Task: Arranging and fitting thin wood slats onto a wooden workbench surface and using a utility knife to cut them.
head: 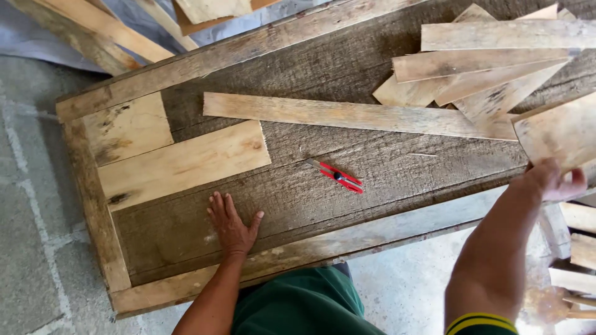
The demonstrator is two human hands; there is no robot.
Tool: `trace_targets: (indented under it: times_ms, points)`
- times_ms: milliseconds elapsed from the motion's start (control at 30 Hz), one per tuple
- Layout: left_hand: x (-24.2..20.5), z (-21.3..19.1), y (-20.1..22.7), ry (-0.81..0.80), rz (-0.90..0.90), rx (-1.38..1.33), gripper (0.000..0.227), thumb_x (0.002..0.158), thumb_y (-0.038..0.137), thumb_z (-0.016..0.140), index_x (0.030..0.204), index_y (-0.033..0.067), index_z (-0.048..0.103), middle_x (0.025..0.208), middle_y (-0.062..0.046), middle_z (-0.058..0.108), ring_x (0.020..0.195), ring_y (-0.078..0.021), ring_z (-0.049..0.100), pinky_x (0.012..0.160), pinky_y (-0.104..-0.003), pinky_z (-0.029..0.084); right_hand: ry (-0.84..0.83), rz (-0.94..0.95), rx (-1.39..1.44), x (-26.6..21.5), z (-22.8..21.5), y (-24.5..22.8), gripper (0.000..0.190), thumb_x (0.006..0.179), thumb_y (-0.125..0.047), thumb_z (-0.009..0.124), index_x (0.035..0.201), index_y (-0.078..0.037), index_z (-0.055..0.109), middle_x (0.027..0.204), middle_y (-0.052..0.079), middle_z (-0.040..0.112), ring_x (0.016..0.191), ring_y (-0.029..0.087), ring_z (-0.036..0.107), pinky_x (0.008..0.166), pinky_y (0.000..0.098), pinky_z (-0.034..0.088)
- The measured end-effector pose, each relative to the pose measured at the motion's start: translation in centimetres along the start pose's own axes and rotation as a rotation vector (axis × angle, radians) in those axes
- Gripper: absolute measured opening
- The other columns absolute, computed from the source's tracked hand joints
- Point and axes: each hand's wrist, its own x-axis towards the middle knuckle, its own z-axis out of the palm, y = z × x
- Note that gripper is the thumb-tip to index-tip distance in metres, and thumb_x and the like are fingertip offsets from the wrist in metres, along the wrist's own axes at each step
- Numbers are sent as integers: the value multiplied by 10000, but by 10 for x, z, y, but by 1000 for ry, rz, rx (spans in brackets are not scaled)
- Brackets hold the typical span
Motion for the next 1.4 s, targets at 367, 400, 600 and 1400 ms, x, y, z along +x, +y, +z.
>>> trace_targets:
  times_ms: [367, 400, 600, 1400]
  points:
    - [4, 1, -5, 50, -103, -85, 894, 974, 684, 523, 1505, -32, 449, 1658, -294, 263, 1564, -448, 197, 1261, -602, 137, -500, 417, -409, -490, 121, 20, 471, 966, -5, 689, 1373, -108, 476, 1386, 185, 603, 1231, 360, 661, 1007, 518, 623]
    - [8, 0, -4, 21, -127, -82, 852, 990, 675, 513, 1478, -24, 496, 1638, -296, 287, 1550, -449, 219, 1250, -607, 140, -535, 520, -502, -533, 134, 19, 415, 986, -57, 687, 1357, -128, 517, 1357, 160, 621, 1199, 334, 666, 957, 472, 631]
    - [17, -43, 33, -219, -274, -1019, 700, 1012, 594, 420, 1414, 53, 610, 1349, -175, 701, 1248, -265, 700, 1056, -401, 546, -893, 761, -753, -652, 122, 61, 271, 978, -9, 663, 1230, -86, 601, 1078, 66, 736, 838, 143, 688, 663, 277, 563]
    - [-6, -70, 12, 222, -466, -1248, 256, 962, -3, 651, 1215, -10, 688, 1069, -97, 747, 930, -134, 730, 829, -259, 639, -908, 730, -1213, -721, 129, 64, 174, 966, -96, 692, 1075, 23, 630, 937, 177, 726, 788, 242, 753, 719, 359, 669]
